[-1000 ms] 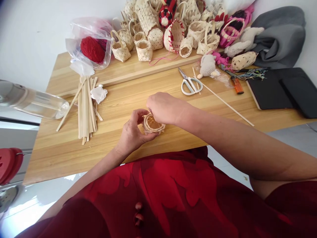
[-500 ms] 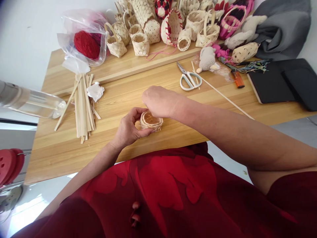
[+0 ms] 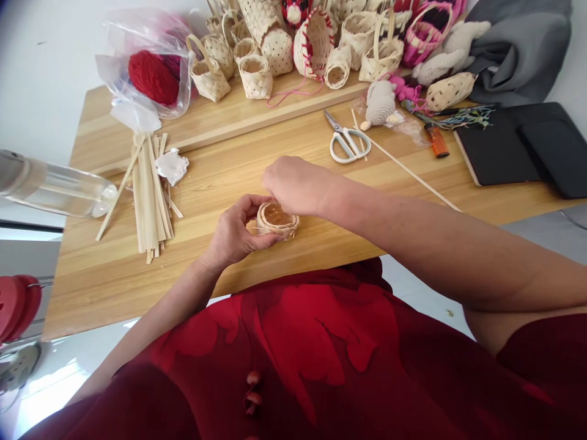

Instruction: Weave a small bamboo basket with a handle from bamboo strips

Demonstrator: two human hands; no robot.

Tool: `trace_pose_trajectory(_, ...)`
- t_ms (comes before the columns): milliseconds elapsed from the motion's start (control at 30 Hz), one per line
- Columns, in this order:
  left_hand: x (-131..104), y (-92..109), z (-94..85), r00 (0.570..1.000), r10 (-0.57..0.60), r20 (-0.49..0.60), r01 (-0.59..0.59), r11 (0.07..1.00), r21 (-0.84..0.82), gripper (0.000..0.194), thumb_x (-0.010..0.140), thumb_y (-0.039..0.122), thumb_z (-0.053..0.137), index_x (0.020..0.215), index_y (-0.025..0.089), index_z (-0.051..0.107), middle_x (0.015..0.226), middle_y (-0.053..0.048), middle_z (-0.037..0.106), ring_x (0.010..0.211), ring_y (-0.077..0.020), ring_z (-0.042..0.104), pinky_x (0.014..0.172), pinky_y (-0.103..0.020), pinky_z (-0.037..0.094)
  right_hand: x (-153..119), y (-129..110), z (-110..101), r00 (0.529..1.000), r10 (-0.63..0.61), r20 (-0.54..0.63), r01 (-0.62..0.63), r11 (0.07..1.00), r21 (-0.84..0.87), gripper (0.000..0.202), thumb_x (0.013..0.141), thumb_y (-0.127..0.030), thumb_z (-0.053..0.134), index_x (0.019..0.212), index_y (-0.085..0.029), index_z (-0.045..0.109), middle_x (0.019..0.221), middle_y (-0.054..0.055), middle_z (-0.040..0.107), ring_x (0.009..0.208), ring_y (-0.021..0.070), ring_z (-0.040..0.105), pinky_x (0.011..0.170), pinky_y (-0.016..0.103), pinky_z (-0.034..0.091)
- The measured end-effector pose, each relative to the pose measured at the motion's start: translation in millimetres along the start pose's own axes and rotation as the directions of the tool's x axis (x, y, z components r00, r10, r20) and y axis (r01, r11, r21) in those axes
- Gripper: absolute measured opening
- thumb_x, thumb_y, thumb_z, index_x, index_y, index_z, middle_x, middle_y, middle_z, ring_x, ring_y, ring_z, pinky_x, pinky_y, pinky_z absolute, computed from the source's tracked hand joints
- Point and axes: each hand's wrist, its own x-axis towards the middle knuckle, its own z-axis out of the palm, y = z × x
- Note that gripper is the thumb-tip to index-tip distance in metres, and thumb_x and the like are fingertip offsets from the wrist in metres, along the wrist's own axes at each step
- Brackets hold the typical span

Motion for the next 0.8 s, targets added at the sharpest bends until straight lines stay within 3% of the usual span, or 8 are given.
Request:
trace_pose_trajectory(100, 0.3, -3.0, -1.3, 0.999, -0.043, 0.008, 0.043, 0.998, -0.042, 0.067, 0.063, 0.037, 0.092, 0.119, 0.017, 0.06, 0.116, -0.012, 0.076, 0.107, -0.0249, 0.074, 0.096, -0.037, 0.057, 0.1, 7.1, 4.7, 1.0, -0.008, -0.026, 0.008, 1.0, 0.007, 0.024, 0.086, -0.011, 0.058, 0.095, -0.017, 0.079, 0.091, 0.01, 0.079, 0.086, 0.0227, 0.069, 0.071, 0.031, 0.04)
trace_pose_trajectory(233, -0.1, -5.6, -2.0, 0.998, -0.066, -0.001, 0.066, 0.996, -0.061, 0.072, 0.061, 0.04, 0.092, 0.12, 0.016, 0.059, 0.115, -0.012, 0.076, 0.103, -0.0242, 0.074, 0.092, -0.035, 0.058, -0.6, 13.9, 8.3, 0.996, 0.009, -0.092, 0.008, 0.983, 0.185, 0.021, 0.083, -0.011, 0.061, 0.092, -0.018, 0.079, 0.088, 0.005, 0.079, 0.082, 0.0189, 0.069, 0.073, 0.029, 0.042)
trace_pose_trajectory(467, -2.6, -9.9, -2.4, 0.998, -0.048, -0.051, 0.049, 0.999, 0.017, 0.076, 0.06, 0.043, 0.092, 0.123, 0.017, 0.059, 0.118, -0.012, 0.075, 0.107, -0.0257, 0.073, 0.091, -0.036, 0.058, -6.9, 15.0, 6.6, 0.971, 0.229, -0.067, -0.193, 0.918, 0.348, 0.012, 0.082, -0.026, 0.07, 0.084, -0.018, 0.078, 0.081, 0.004, 0.077, 0.072, 0.0166, 0.067, 0.067, 0.028, 0.044)
trace_pose_trajectory(567, -3.0, -10.5, -2.5, 0.999, -0.021, -0.036, 0.022, 1.0, 0.014, 0.075, 0.061, 0.041, 0.093, 0.124, 0.017, 0.059, 0.121, -0.012, 0.075, 0.109, -0.0258, 0.073, 0.091, -0.035, 0.057, -6.2, 15.1, 6.8, 0.967, 0.248, -0.057, -0.215, 0.917, 0.334, 0.011, 0.082, -0.026, 0.071, 0.081, -0.018, 0.077, 0.079, 0.004, 0.076, 0.073, 0.0169, 0.066, 0.066, 0.028, 0.043)
trace_pose_trajectory(800, -3.7, -13.3, -4.7, 1.0, -0.007, 0.004, 0.007, 0.998, -0.056, 0.073, 0.062, 0.038, 0.093, 0.124, 0.017, 0.06, 0.126, -0.014, 0.073, 0.109, -0.0258, 0.072, 0.093, -0.036, 0.057, 3.7, 11.1, -0.6, 0.992, 0.123, -0.01, -0.119, 0.976, 0.182, 0.011, 0.083, -0.015, 0.068, 0.077, -0.019, 0.077, 0.081, 0.005, 0.077, 0.079, 0.0199, 0.067, 0.069, 0.031, 0.043)
